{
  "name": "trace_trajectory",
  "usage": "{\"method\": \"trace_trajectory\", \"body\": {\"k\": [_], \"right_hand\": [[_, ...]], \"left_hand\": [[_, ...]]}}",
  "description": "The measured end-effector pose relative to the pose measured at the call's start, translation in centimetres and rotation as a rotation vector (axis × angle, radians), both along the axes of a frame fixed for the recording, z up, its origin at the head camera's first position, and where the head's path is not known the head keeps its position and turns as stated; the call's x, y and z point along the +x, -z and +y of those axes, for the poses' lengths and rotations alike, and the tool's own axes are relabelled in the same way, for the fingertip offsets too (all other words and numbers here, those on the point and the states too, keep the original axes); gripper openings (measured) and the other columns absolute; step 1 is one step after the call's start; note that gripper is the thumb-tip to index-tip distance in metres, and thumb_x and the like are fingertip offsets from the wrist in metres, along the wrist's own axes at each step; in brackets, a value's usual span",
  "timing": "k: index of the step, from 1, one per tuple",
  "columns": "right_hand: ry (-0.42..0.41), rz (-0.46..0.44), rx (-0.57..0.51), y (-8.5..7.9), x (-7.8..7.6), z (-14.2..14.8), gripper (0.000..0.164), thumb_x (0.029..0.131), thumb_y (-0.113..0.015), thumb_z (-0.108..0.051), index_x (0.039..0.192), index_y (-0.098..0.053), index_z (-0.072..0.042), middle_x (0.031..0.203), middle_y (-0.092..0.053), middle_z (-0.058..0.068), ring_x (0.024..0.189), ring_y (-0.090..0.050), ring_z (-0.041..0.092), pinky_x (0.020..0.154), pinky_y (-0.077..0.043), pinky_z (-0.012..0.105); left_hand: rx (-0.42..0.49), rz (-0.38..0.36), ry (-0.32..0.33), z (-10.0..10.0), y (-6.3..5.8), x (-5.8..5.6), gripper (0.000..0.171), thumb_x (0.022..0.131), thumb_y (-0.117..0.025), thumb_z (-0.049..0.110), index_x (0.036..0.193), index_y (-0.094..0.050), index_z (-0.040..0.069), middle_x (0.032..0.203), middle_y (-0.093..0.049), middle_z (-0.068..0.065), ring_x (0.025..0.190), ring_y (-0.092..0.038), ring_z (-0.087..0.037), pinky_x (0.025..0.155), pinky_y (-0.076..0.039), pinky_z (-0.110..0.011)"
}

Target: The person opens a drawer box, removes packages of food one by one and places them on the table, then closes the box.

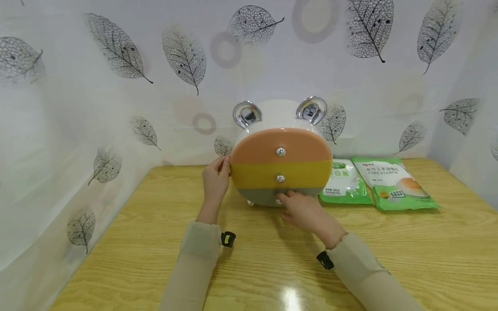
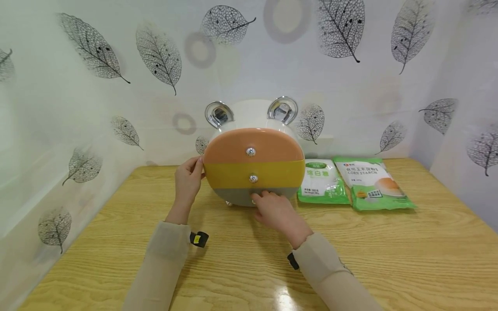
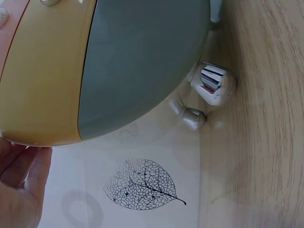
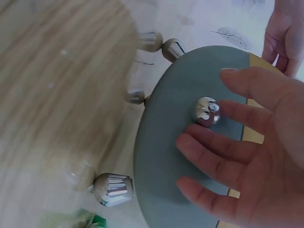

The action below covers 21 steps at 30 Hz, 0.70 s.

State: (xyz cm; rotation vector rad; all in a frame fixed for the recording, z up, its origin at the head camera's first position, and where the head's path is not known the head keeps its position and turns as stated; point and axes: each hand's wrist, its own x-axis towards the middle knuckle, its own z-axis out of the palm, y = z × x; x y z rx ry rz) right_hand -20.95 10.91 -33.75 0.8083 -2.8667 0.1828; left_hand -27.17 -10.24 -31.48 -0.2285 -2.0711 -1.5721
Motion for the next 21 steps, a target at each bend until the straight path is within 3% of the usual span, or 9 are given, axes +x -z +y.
{"method": "trace_trajectory", "body": {"k": [12,21], "right_hand": [[-0.042,-0.104,-0.056,0.67,-0.43,0.01,0.041,0.08,-0.065,-0.015,0.118,-0.052,-0.004,0.1,-0.058,0.012,0.086,-0.056,0.025,0.068,-0.049,0.036],[-0.118,-0.112,-0.113,0.26,-0.33,0.31,0.036,0.078,-0.062,-0.002,0.113,-0.055,-0.002,0.096,-0.06,0.011,0.081,-0.057,0.022,0.069,-0.049,0.034]], "left_hand": [[0.008,-0.013,0.001,-0.01,0.02,-0.05,0.023,0.091,-0.051,0.012,0.101,-0.065,-0.003,0.094,-0.064,-0.017,0.08,-0.06,-0.024,0.063,-0.053,-0.025],[-0.006,0.002,-0.011,-0.03,0.04,-0.02,0.023,0.091,-0.051,0.013,0.101,-0.065,-0.003,0.093,-0.064,-0.016,0.079,-0.061,-0.024,0.062,-0.054,-0.027]]}}
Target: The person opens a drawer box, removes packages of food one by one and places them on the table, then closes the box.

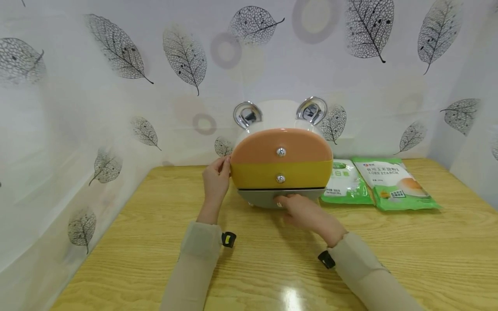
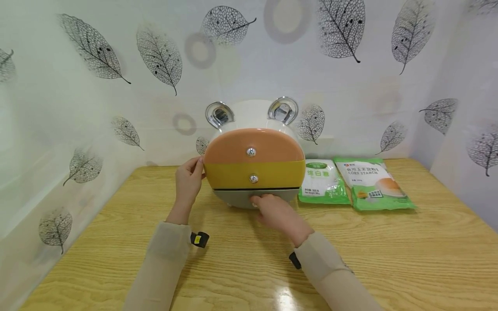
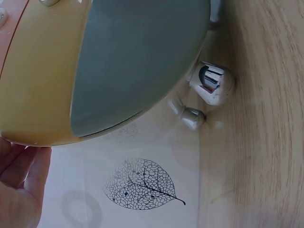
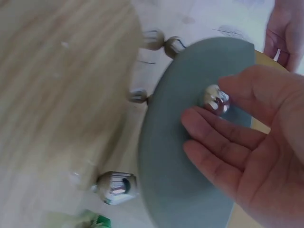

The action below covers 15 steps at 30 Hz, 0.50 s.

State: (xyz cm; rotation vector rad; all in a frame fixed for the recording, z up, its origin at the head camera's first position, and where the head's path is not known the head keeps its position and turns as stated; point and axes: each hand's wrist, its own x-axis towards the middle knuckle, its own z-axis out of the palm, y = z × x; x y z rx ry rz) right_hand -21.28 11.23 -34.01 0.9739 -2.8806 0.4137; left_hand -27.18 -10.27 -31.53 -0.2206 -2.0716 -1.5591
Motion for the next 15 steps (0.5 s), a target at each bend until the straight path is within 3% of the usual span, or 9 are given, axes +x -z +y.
{"method": "trace_trajectory", "body": {"k": [6,15], "right_hand": [[-0.081,-0.013,-0.024,-0.7,0.3,0.1,0.027,0.078,-0.058,0.006,0.103,-0.061,-0.004,0.089,-0.063,0.006,0.07,-0.056,0.015,0.062,-0.048,0.028],[-0.112,-0.002,0.006,-1.0,1.3,0.2,0.022,0.081,-0.057,0.004,0.093,-0.065,-0.012,0.082,-0.064,0.0,0.064,-0.058,0.011,0.059,-0.049,0.024]], "left_hand": [[-0.007,0.015,-0.004,0.0,-0.1,-0.1,0.023,0.091,-0.051,0.013,0.1,-0.065,-0.003,0.093,-0.064,-0.016,0.078,-0.06,-0.024,0.061,-0.054,-0.027],[-0.009,0.013,-0.004,0.0,0.0,-0.1,0.023,0.091,-0.051,0.012,0.099,-0.065,-0.003,0.091,-0.064,-0.016,0.077,-0.06,-0.024,0.061,-0.054,-0.027]]}}
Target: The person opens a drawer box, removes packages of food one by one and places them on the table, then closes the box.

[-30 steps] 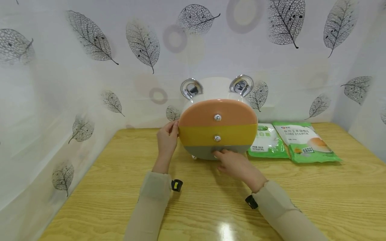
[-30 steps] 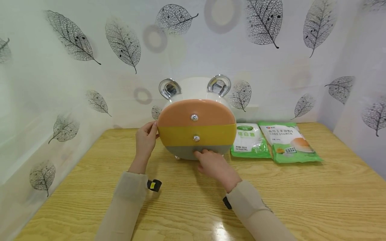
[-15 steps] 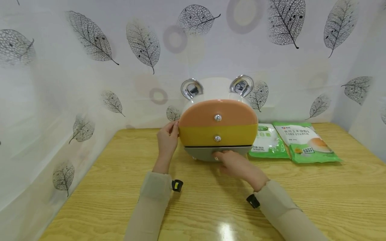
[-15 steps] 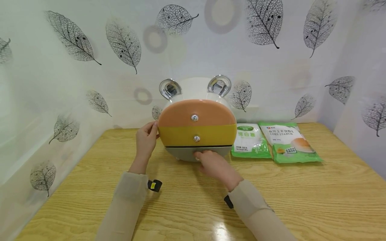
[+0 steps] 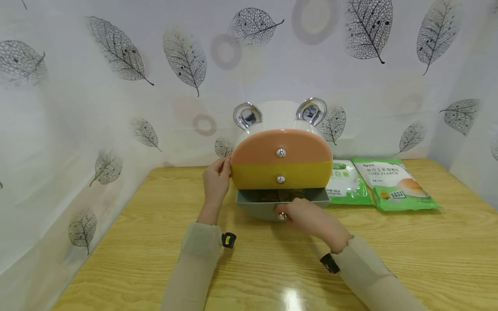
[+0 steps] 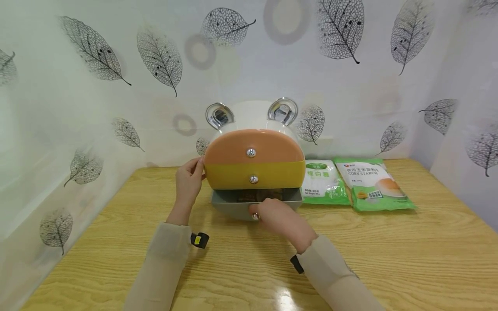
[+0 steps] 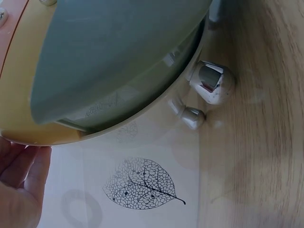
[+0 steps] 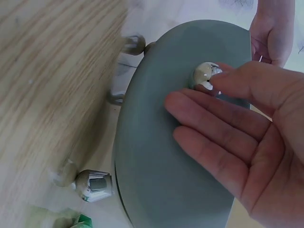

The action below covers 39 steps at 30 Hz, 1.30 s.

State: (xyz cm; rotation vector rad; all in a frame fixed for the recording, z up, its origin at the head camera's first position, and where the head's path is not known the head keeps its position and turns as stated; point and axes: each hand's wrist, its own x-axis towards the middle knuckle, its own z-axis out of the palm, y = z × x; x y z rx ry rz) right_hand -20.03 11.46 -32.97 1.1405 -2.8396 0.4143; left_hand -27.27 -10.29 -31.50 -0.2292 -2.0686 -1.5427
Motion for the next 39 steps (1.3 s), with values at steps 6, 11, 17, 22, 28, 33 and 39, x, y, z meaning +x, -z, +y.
{"method": "trace_trajectory", "body": {"k": [6,11,17,22,28,33,39], "right_hand": [[-0.025,0.04,0.036,0.0,1.0,0.1,0.015,0.08,-0.061,-0.002,0.088,-0.063,-0.015,0.072,-0.062,-0.002,0.054,-0.052,0.007,0.054,-0.047,0.022],[-0.055,0.057,0.052,0.0,1.7,0.1,0.013,0.079,-0.063,-0.003,0.087,-0.063,-0.014,0.068,-0.06,-0.001,0.051,-0.049,0.006,0.05,-0.045,0.021],[-0.069,0.064,0.072,-0.3,2.8,0.0,0.01,0.079,-0.065,-0.007,0.085,-0.062,-0.014,0.062,-0.056,-0.003,0.048,-0.045,0.004,0.047,-0.042,0.019],[-0.075,0.026,0.075,-0.6,3.5,-0.1,0.011,0.079,-0.063,-0.005,0.086,-0.062,-0.013,0.058,-0.052,-0.005,0.046,-0.041,0.003,0.044,-0.039,0.018],[-0.077,-0.009,0.09,-0.9,4.2,-0.2,0.013,0.079,-0.063,-0.003,0.086,-0.062,-0.014,0.055,-0.048,-0.007,0.044,-0.038,0.003,0.041,-0.035,0.018],[-0.079,-0.088,0.099,-1.3,4.7,-0.3,0.013,0.079,-0.061,-0.003,0.087,-0.061,-0.013,0.056,-0.046,-0.008,0.045,-0.036,0.004,0.042,-0.034,0.02],[-0.057,-0.167,0.111,-1.5,5.0,-0.5,0.018,0.08,-0.059,0.0,0.093,-0.062,-0.012,0.057,-0.047,-0.007,0.045,-0.037,0.006,0.042,-0.035,0.021]], "left_hand": [[0.018,-0.018,0.004,0.0,0.0,0.0,0.022,0.09,-0.051,0.012,0.099,-0.065,-0.003,0.093,-0.064,-0.016,0.08,-0.061,-0.024,0.062,-0.054,-0.026],[0.02,-0.031,0.003,0.0,0.0,-0.1,0.023,0.091,-0.051,0.013,0.101,-0.065,-0.002,0.095,-0.064,-0.016,0.081,-0.06,-0.024,0.063,-0.054,-0.026],[0.018,-0.029,0.001,0.0,0.1,-0.1,0.023,0.09,-0.051,0.013,0.101,-0.065,-0.002,0.094,-0.064,-0.016,0.08,-0.06,-0.024,0.063,-0.054,-0.03],[0.014,-0.028,-0.006,0.0,0.2,-0.2,0.023,0.09,-0.051,0.013,0.101,-0.065,-0.002,0.094,-0.064,-0.016,0.079,-0.06,-0.023,0.063,-0.054,-0.03],[0.018,-0.028,-0.006,0.0,0.1,-0.2,0.023,0.09,-0.051,0.013,0.101,-0.065,-0.002,0.094,-0.064,-0.016,0.079,-0.06,-0.023,0.064,-0.054,-0.032],[0.026,-0.022,-0.001,0.0,0.1,-0.1,0.022,0.09,-0.052,0.012,0.1,-0.065,-0.002,0.094,-0.064,-0.016,0.079,-0.06,-0.024,0.065,-0.054,-0.038],[0.035,-0.015,0.008,0.0,0.2,-0.2,0.023,0.09,-0.052,0.012,0.101,-0.065,-0.003,0.094,-0.064,-0.017,0.079,-0.06,-0.025,0.066,-0.053,-0.042]]}}
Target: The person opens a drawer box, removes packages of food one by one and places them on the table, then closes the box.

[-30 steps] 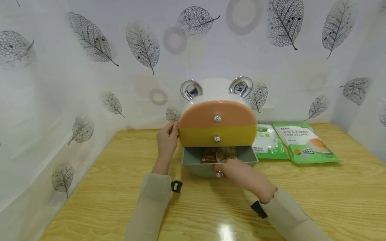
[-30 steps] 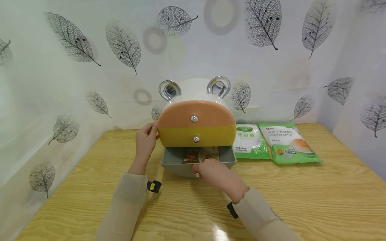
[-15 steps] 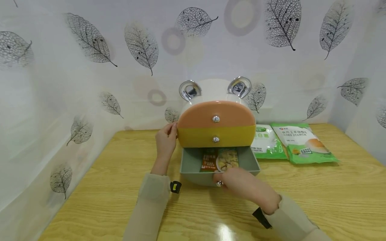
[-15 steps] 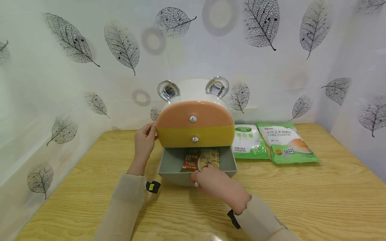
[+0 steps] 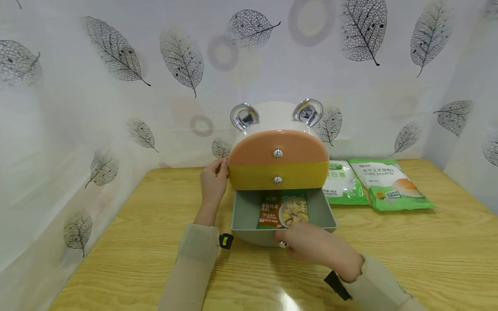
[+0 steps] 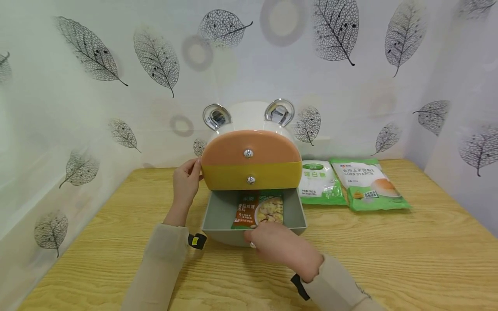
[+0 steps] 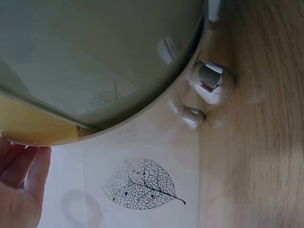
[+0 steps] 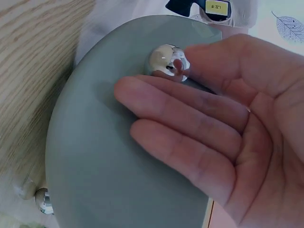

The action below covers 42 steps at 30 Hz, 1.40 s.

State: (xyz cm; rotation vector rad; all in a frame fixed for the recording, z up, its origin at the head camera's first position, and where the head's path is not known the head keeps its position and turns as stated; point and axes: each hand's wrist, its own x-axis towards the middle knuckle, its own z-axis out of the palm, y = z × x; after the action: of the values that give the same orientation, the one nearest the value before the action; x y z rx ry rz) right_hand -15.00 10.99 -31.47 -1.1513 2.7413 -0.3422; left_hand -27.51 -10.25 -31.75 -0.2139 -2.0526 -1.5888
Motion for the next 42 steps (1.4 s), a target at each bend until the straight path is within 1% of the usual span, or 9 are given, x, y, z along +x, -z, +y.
{"method": "trace_trajectory", "body": {"k": [7,12,14,17,21,25,31,37,42], "right_hand": [[0.009,-0.064,0.007,-0.2,0.2,0.1,0.017,0.08,-0.058,-0.004,0.095,-0.061,-0.011,0.051,-0.041,-0.009,0.043,-0.033,0.005,0.04,-0.031,0.021],[-0.002,-0.089,-0.018,-1.4,0.1,0.1,0.014,0.082,-0.059,-0.01,0.095,-0.061,-0.013,0.063,-0.051,-0.011,0.051,-0.042,0.003,0.047,-0.039,0.021],[-0.02,-0.059,-0.054,-2.0,0.1,0.1,0.011,0.083,-0.06,-0.012,0.093,-0.061,-0.013,0.065,-0.053,-0.011,0.053,-0.044,0.002,0.048,-0.041,0.02],[-0.039,0.054,-0.11,-2.9,-0.2,0.2,0.008,0.082,-0.063,-0.014,0.09,-0.061,-0.014,0.066,-0.053,-0.011,0.056,-0.047,0.002,0.05,-0.043,0.02],[-0.009,0.178,-0.186,-3.8,-0.7,0.0,0.012,0.08,-0.066,-0.015,0.091,-0.062,-0.014,0.079,-0.059,-0.009,0.068,-0.054,0.005,0.058,-0.047,0.022],[0.038,0.197,-0.224,-4.3,-1.4,-0.3,0.016,0.08,-0.066,-0.013,0.095,-0.063,-0.014,0.088,-0.062,-0.007,0.075,-0.056,0.006,0.063,-0.048,0.022],[0.076,0.187,-0.191,-3.6,-2.2,-0.5,0.015,0.08,-0.066,-0.014,0.095,-0.063,-0.013,0.086,-0.06,-0.005,0.078,-0.057,0.011,0.064,-0.048,0.024],[0.178,0.079,-0.082,-2.0,-3.3,-0.6,0.022,0.078,-0.067,-0.012,0.099,-0.061,-0.009,0.086,-0.056,0.002,0.074,-0.052,0.015,0.059,-0.045,0.027],[0.223,0.017,-0.033,-0.5,-4.2,-0.8,0.024,0.074,-0.072,-0.016,0.093,-0.06,-0.009,0.085,-0.052,0.003,0.073,-0.05,0.014,0.06,-0.045,0.028]], "left_hand": [[0.005,-0.01,0.015,0.1,0.0,0.1,0.023,0.091,-0.051,0.012,0.1,-0.065,-0.003,0.094,-0.064,-0.017,0.078,-0.06,-0.024,0.065,-0.054,-0.039],[-0.015,-0.008,0.006,0.0,0.0,0.0,0.023,0.091,-0.051,0.013,0.1,-0.065,-0.002,0.094,-0.064,-0.016,0.077,-0.06,-0.023,0.061,-0.054,-0.029],[-0.021,-0.004,0.008,0.0,0.0,0.0,0.023,0.091,-0.051,0.014,0.1,-0.065,-0.002,0.094,-0.064,-0.016,0.077,-0.06,-0.022,0.061,-0.054,-0.027],[-0.022,-0.007,0.012,0.0,0.0,-0.1,0.024,0.091,-0.051,0.014,0.1,-0.065,-0.002,0.094,-0.064,-0.016,0.078,-0.06,-0.022,0.061,-0.054,-0.026],[-0.017,-0.01,0.008,0.0,-0.1,-0.1,0.023,0.091,-0.051,0.014,0.1,-0.065,-0.002,0.092,-0.064,-0.016,0.077,-0.06,-0.022,0.061,-0.054,-0.027],[-0.022,-0.01,-0.002,0.0,-0.2,0.0,0.023,0.091,-0.051,0.014,0.099,-0.065,-0.002,0.091,-0.064,-0.016,0.075,-0.059,-0.022,0.061,-0.054,-0.028],[-0.012,-0.015,-0.004,0.0,-0.2,0.0,0.023,0.091,-0.051,0.014,0.099,-0.065,-0.002,0.09,-0.064,-0.017,0.075,-0.059,-0.022,0.062,-0.054,-0.028],[-0.014,-0.011,0.003,0.0,-0.2,0.0,0.023,0.091,-0.051,0.012,0.1,-0.065,-0.003,0.09,-0.064,-0.017,0.074,-0.06,-0.024,0.061,-0.054,-0.027],[-0.022,-0.009,-0.003,0.0,-0.1,0.0,0.023,0.091,-0.05,0.012,0.1,-0.065,-0.003,0.09,-0.064,-0.017,0.074,-0.06,-0.024,0.06,-0.053,-0.023]]}}
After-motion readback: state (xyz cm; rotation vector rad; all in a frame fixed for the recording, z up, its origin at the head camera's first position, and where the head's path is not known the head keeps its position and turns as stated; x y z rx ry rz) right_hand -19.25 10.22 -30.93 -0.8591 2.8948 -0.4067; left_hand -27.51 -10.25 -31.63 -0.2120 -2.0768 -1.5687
